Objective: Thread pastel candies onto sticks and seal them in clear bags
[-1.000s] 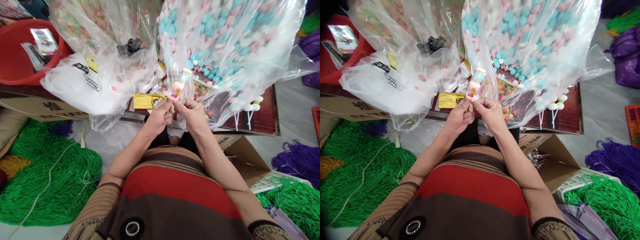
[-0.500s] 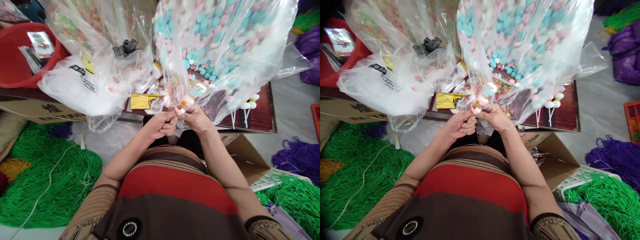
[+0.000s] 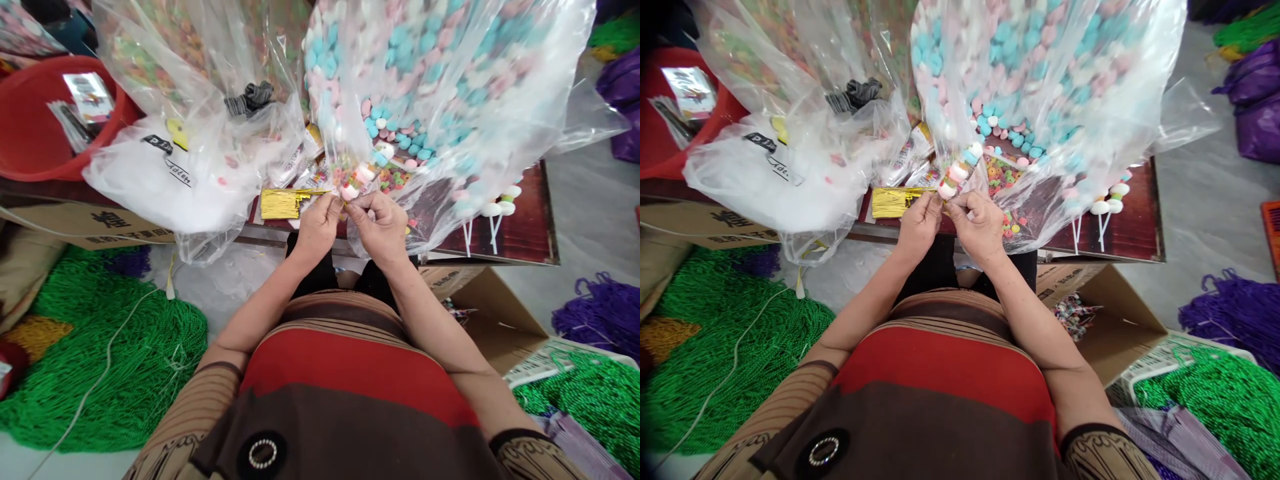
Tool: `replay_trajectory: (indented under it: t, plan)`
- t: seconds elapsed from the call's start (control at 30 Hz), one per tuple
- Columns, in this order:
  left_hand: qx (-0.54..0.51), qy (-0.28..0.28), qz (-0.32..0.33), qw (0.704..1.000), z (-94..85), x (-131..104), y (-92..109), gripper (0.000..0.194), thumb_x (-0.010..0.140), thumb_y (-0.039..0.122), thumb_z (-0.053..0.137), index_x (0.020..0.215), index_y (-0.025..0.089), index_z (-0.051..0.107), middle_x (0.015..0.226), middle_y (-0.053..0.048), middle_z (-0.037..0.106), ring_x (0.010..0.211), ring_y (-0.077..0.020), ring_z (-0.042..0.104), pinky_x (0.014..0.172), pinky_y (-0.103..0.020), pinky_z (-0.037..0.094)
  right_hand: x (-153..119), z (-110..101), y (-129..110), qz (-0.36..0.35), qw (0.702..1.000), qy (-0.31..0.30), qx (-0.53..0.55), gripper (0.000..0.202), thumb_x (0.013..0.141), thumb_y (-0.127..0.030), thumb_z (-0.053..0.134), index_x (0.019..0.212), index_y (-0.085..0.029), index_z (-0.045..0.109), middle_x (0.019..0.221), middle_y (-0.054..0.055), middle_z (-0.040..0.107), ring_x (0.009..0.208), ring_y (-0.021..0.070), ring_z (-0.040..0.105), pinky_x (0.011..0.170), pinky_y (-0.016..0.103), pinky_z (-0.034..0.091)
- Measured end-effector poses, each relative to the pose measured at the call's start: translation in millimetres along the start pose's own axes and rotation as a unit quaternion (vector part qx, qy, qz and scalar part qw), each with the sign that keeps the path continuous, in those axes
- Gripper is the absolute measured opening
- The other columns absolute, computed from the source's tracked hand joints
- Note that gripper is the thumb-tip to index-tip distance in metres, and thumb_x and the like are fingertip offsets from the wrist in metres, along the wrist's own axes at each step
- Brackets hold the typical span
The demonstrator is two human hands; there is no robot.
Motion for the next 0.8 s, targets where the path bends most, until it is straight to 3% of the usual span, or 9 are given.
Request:
replay_trajectory:
  t: [0.07,0.17,0.3,0.37,0.5,0.6,0.67,0.73,0.8]
  plan:
    - [0.035,0.0,0.039,0.999,-0.4,0,0,0.016,0.088,0.014,0.071,0.074,0.021,0.066,0.061,0.005,0.053,0.064,-0.0105,0.055,0.062,-0.019,0.037,-1,4,4,0.039,0.999,0.004,0.036,0.029,0.088,-0.046,0.069,0.071,-0.023,0.063,0.07,-0.001,0.064,0.069,0.0151,0.056,0.072,0.031,0.048]
    - [0.018,-0.008,0.026,0.999,-0.3,-3,-4,0.008,0.089,0.017,0.07,0.09,0.025,0.072,0.059,0.006,0.054,0.066,-0.0122,0.059,0.062,-0.019,0.039,0,11,12,0.106,0.986,0.01,0.125,0.033,0.084,-0.051,0.071,0.073,-0.022,0.06,0.067,-0.004,0.056,0.062,0.011,0.047,0.063,0.027,0.042]
    - [-0.01,-0.081,0.021,0.996,1.6,-3,-10,0.01,0.092,0.026,0.069,0.1,0.025,0.074,0.058,0.006,0.054,0.057,-0.0105,0.054,0.061,-0.019,0.042,-1,14,9,0.145,0.97,-0.005,0.194,0.038,0.083,-0.056,0.069,0.073,-0.023,0.054,0.062,-0.007,0.046,0.054,0.009,0.04,0.054,0.025,0.034]
    - [-0.044,-0.102,0.025,0.993,2.0,0,-3,0.011,0.093,0.032,0.069,0.095,0.023,0.074,0.067,0.003,0.062,0.066,-0.0109,0.059,0.066,-0.02,0.046,-3,10,1,0.125,0.978,-0.004,0.167,0.035,0.084,-0.052,0.068,0.071,-0.023,0.052,0.059,-0.007,0.044,0.053,0.0089,0.038,0.053,0.025,0.033]
    - [-0.121,-0.142,0.062,0.98,0.7,-6,36,0.042,0.103,0.049,0.049,0.088,0.021,0.077,0.078,-0.004,0.068,0.08,-0.0142,0.065,0.072,-0.024,0.052,-3,0,-17,0.02,0.999,-0.029,0.023,0.019,0.081,-0.031,0.066,0.068,-0.023,0.055,0.061,-0.005,0.051,0.057,0.0102,0.043,0.059,0.027,0.039]
    - [-0.071,-0.184,0.14,0.97,-4.8,-26,64,0.064,0.102,0.061,0.038,0.077,0.019,0.08,0.073,-0.008,0.066,0.081,-0.0169,0.065,0.076,-0.029,0.055,6,-7,-20,-0.022,0.999,-0.002,-0.039,0.013,0.081,-0.026,0.064,0.07,-0.023,0.058,0.065,-0.003,0.057,0.061,0.0122,0.05,0.063,0.029,0.043]
    - [-0.022,-0.232,0.172,0.957,-7.5,-37,67,0.07,0.096,0.071,0.044,0.063,0.018,0.076,0.063,-0.009,0.063,0.077,-0.0188,0.065,0.076,-0.031,0.055,13,-13,-20,-0.024,0.998,0.047,-0.029,0.013,0.086,-0.027,0.061,0.073,-0.024,0.06,0.069,-0.002,0.06,0.063,0.0132,0.053,0.064,0.03,0.046]
    - [0.041,-0.277,0.109,0.954,-7.1,-35,56,0.068,0.089,0.075,0.052,0.066,0.016,0.077,0.06,-0.01,0.065,0.066,-0.0173,0.063,0.066,-0.029,0.053,16,-18,-23,-0.024,0.996,0.082,0.003,0.013,0.089,-0.028,0.059,0.077,-0.024,0.063,0.072,-0.001,0.061,0.064,0.0134,0.055,0.065,0.031,0.047]
    - [0.045,-0.262,0.006,0.964,-6.5,-24,42,0.067,0.089,0.076,0.052,0.068,0.016,0.075,0.053,-0.007,0.061,0.052,-0.0134,0.057,0.053,-0.025,0.046,14,-21,-31,-0.029,0.996,0.079,0.02,0.013,0.09,-0.027,0.059,0.079,-0.025,0.065,0.072,-0.001,0.062,0.064,0.0133,0.055,0.064,0.03,0.047]
Point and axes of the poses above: each hand's wrist, its own x-axis towards the middle knuckle, its own z-axis out of the palm, y = z × x, the point moved 2 cm from there along x, towards the middle knuckle
